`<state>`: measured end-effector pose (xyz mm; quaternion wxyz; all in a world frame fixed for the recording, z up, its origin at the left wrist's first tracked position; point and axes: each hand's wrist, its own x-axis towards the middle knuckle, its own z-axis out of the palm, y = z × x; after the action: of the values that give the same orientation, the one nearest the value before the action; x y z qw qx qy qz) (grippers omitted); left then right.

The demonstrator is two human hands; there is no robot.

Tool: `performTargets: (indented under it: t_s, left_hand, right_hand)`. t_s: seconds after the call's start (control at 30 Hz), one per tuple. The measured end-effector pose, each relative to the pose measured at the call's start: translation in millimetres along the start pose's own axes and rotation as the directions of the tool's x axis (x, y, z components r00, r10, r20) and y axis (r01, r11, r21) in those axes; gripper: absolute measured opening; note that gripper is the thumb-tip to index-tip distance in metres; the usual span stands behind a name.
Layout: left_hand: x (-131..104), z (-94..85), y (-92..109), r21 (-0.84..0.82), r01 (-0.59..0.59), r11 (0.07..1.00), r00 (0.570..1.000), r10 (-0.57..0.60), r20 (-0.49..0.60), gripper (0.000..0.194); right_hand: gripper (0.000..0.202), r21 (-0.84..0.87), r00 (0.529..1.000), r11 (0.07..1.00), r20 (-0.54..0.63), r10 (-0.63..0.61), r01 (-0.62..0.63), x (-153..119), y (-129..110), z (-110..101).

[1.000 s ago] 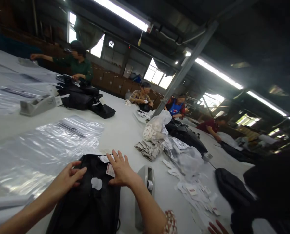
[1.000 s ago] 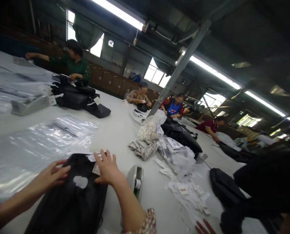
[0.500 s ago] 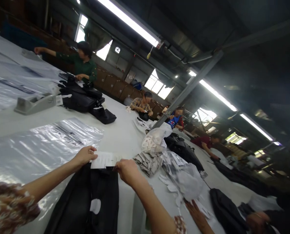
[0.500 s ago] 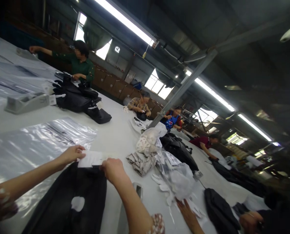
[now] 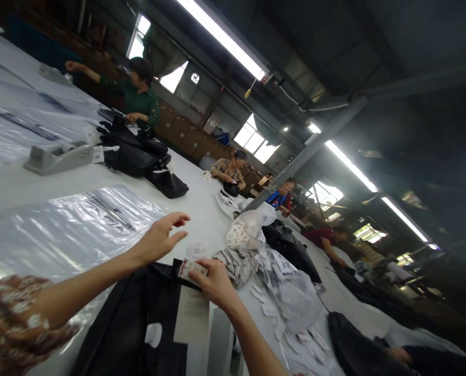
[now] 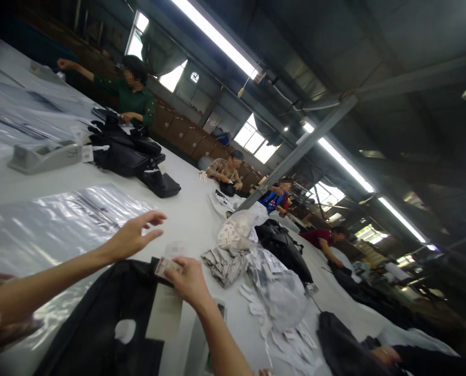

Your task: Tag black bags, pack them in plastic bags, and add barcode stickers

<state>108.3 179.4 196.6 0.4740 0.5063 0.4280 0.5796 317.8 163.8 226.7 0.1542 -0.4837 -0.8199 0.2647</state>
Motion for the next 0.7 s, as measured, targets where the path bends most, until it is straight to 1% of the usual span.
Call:
performTargets:
  t_s: [0.03,0.07,0.1,0.17,0.2,0.27,0.3,0.33,0.37,0.43,0.47,0.5,0.53,0.57,0.6,0.63,0.67,0.7]
  left_hand:
    - [-9,-3.0,-7,-0.032,0.062,0.998,0.996,-0.065,-0.067,0.035]
    - [-19,-5.3,-15,-0.069,0.140,0.988,0.984,-0.146,-0.097,0.036]
    - [-31,-6.5,-23,-0.107,0.226,0.968,0.968,-0.235,-0.086,0.040]
    - [-56,-4.4,-37,-0.171,0.388,0.906,0.920,-0.392,0.011,0.048]
    - [-66,-1.1,-41,-0.198,0.451,0.870,0.892,-0.448,0.065,0.051]
    - [-80,8.4,-46,-0.256,0.534,0.806,0.845,-0.514,0.146,0.054]
    - [-83,13.7,-46,-0.285,0.560,0.778,0.829,-0.532,0.175,0.054]
    - [-83,18.9,-45,-0.314,0.579,0.753,0.815,-0.545,0.195,0.054]
    - [-82,23.4,-45,-0.341,0.593,0.730,0.805,-0.556,0.208,0.053]
    - [-76,28.7,-46,-0.392,0.605,0.693,0.792,-0.573,0.210,0.052]
    - [-73,28.7,-48,-0.417,0.604,0.679,0.790,-0.578,0.204,0.052]
    - [-71,26.7,-51,-0.442,0.599,0.668,0.791,-0.580,0.197,0.052]
    - [-69,22.7,-55,-0.464,0.595,0.657,0.791,-0.581,0.192,0.051]
    - [-69,16.9,-59,-0.481,0.594,0.644,0.788,-0.586,0.189,0.049]
    - [-68,9.6,-64,-0.494,0.599,0.630,0.782,-0.594,0.190,0.046]
    - [-69,1.3,-68,-0.500,0.610,0.614,0.771,-0.606,0.197,0.043]
    - [-70,-7.3,-71,-0.501,0.625,0.599,0.759,-0.618,0.207,0.040]
    - [-71,-15.7,-74,-0.496,0.640,0.586,0.746,-0.628,0.220,0.037]
  right_hand:
    - [0.021,0.077,0.999,0.997,-0.038,0.030,-0.027,-6,2,3]
    - [0.024,0.167,0.996,0.985,-0.068,0.066,-0.054,-11,5,7]
    - [0.027,0.252,0.991,0.965,-0.085,0.102,-0.077,-16,7,11]
    - [0.035,0.425,0.977,0.897,-0.105,0.183,-0.122,-24,10,21]
    - [0.041,0.503,0.968,0.853,-0.112,0.223,-0.139,-27,11,26]
    - [0.047,0.642,0.949,0.750,-0.110,0.296,-0.159,-29,9,37]
    - [0.048,0.706,0.939,0.689,-0.103,0.327,-0.162,-29,6,42]
    - [0.048,0.744,0.935,0.649,-0.098,0.342,-0.159,-29,2,46]
    - [0.047,0.747,0.936,0.647,-0.101,0.337,-0.152,-29,-3,50]
    - [0.043,0.694,0.946,0.709,-0.132,0.295,-0.124,-31,-14,57]
    - [0.042,0.657,0.956,0.747,-0.145,0.254,-0.099,-33,-18,60]
    - [0.041,0.633,0.968,0.771,-0.141,0.207,-0.073,-36,-21,64]
    - [0.041,0.631,0.977,0.774,-0.119,0.175,-0.062,-40,-22,68]
    - [0.043,0.651,0.981,0.756,-0.093,0.173,-0.071,-44,-21,71]
    - [0.047,0.684,0.977,0.723,-0.072,0.203,-0.100,-48,-18,75]
    - [0.055,0.725,0.966,0.677,-0.064,0.249,-0.127,-52,-14,79]
    - [0.070,0.771,0.952,0.622,-0.070,0.299,-0.138,-56,-10,83]
    - [0.088,0.820,0.937,0.560,-0.089,0.337,-0.123,-60,-6,87]
